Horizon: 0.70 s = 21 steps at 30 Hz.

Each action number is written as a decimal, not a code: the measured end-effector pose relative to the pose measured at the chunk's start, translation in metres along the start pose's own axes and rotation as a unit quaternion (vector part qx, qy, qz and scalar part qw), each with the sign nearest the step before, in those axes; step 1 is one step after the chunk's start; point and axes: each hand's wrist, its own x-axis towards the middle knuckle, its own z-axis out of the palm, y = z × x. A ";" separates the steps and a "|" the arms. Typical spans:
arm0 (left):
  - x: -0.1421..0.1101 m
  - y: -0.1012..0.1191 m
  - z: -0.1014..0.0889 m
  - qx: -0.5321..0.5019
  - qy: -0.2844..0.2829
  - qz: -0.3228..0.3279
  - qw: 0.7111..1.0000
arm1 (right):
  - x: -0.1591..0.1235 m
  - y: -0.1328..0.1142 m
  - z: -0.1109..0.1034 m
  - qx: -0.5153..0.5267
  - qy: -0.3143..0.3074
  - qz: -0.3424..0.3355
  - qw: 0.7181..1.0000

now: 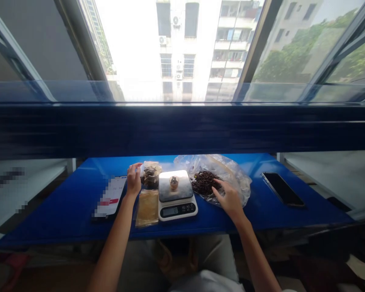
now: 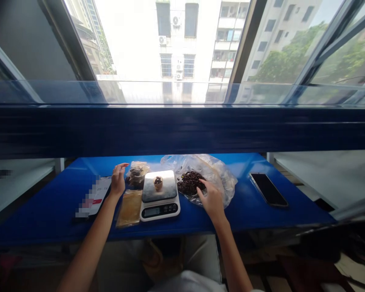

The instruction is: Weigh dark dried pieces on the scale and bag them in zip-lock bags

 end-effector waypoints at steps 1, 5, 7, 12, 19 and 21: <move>0.000 -0.001 0.000 0.001 -0.001 -0.001 1.000 | -0.001 -0.001 0.000 0.005 0.001 -0.004 1.000; 0.000 -0.004 0.000 0.000 -0.008 -0.004 1.000 | -0.002 -0.004 0.002 0.017 0.001 -0.002 1.000; 0.000 -0.004 0.000 0.002 -0.007 -0.005 1.000 | -0.002 -0.006 0.002 0.023 0.000 -0.001 1.000; -0.002 -0.001 0.000 -0.002 -0.006 -0.003 1.000 | -0.002 -0.008 0.004 0.045 0.000 0.003 0.999; -0.002 0.005 0.000 -0.004 -0.007 0.003 1.000 | 0.003 -0.009 0.002 0.056 0.009 0.034 0.998; -0.002 0.006 0.001 -0.002 -0.008 0.004 1.000 | 0.007 -0.008 0.000 0.052 0.000 0.036 0.998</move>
